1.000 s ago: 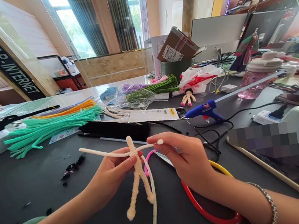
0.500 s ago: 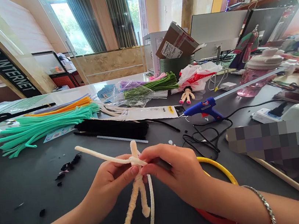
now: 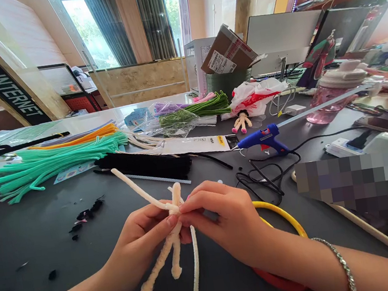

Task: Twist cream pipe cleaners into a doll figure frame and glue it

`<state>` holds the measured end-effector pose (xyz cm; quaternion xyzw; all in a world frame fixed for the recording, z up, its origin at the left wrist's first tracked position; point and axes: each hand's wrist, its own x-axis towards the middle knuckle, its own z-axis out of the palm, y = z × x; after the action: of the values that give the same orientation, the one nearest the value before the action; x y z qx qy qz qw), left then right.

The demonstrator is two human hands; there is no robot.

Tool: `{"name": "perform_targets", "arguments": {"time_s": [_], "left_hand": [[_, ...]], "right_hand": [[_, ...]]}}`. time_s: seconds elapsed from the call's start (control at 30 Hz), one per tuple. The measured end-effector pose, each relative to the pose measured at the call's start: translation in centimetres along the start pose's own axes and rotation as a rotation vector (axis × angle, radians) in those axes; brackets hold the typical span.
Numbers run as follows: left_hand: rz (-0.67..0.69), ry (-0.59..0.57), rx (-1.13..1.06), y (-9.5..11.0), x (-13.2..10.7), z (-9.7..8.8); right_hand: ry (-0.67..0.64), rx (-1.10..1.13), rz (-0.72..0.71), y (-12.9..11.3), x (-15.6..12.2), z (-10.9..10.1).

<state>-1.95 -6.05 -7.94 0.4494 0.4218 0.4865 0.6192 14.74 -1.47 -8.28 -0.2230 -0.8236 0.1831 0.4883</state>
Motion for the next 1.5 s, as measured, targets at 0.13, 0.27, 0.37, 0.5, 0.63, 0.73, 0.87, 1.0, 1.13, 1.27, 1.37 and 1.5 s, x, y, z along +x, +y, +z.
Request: {"name": "perform_targets", "arguments": {"time_s": [0.13, 0.27, 0.37, 0.5, 0.63, 0.73, 0.87, 1.0, 1.13, 1.27, 1.37, 1.5], "left_hand": [[-0.005, -0.01, -0.028, -0.19, -0.05, 0.05], [-0.067, -0.011, -0.139, -0.44, 0.08, 0.23], [-0.088, 0.011, -0.175, -0.54, 0.2, 0.34], [-0.083, 0.06, -0.149, -0.58, 0.21, 0.36], [-0.08, 0.082, -0.181, -0.51, 0.16, 0.33], [-0.07, 0.094, -0.233, -0.3, 0.25, 0.3], [-0.025, 0.132, -0.281, -0.05, 0.45, 0.25], [-0.008, 0.155, -0.293, -0.08, 0.48, 0.17], [-0.012, 0.151, -0.306, -0.15, 0.49, 0.13], [-0.008, 0.148, -0.311, -0.06, 0.55, 0.15], [-0.008, 0.149, -0.327, -0.03, 0.59, 0.13], [-0.004, 0.138, -0.342, -0.1, 0.63, 0.06]], "right_hand": [[-0.014, 0.006, -0.015, 0.13, -0.05, 0.05], [-0.024, 0.007, -0.014, 0.24, -0.12, 0.18], [-0.036, 0.012, 0.007, 0.25, -0.17, 0.33], [-0.054, 0.044, 0.021, 0.15, -0.25, 0.56], [-0.061, 0.065, -0.003, 0.1, -0.35, 0.72], [-0.054, 0.058, 0.025, 0.1, -0.34, 0.71], [0.002, 0.069, 0.087, 0.09, -0.13, 0.56], [-0.034, 0.139, 0.193, 0.22, 0.02, 0.46], [-0.097, 0.181, 0.293, 0.3, 0.03, 0.48], [-0.114, 0.205, 0.36, 0.44, 0.1, 0.53], [-0.164, 0.287, 0.438, 0.6, 0.11, 0.6], [-0.236, 0.44, 0.536, 0.67, 0.03, 0.72]]}}
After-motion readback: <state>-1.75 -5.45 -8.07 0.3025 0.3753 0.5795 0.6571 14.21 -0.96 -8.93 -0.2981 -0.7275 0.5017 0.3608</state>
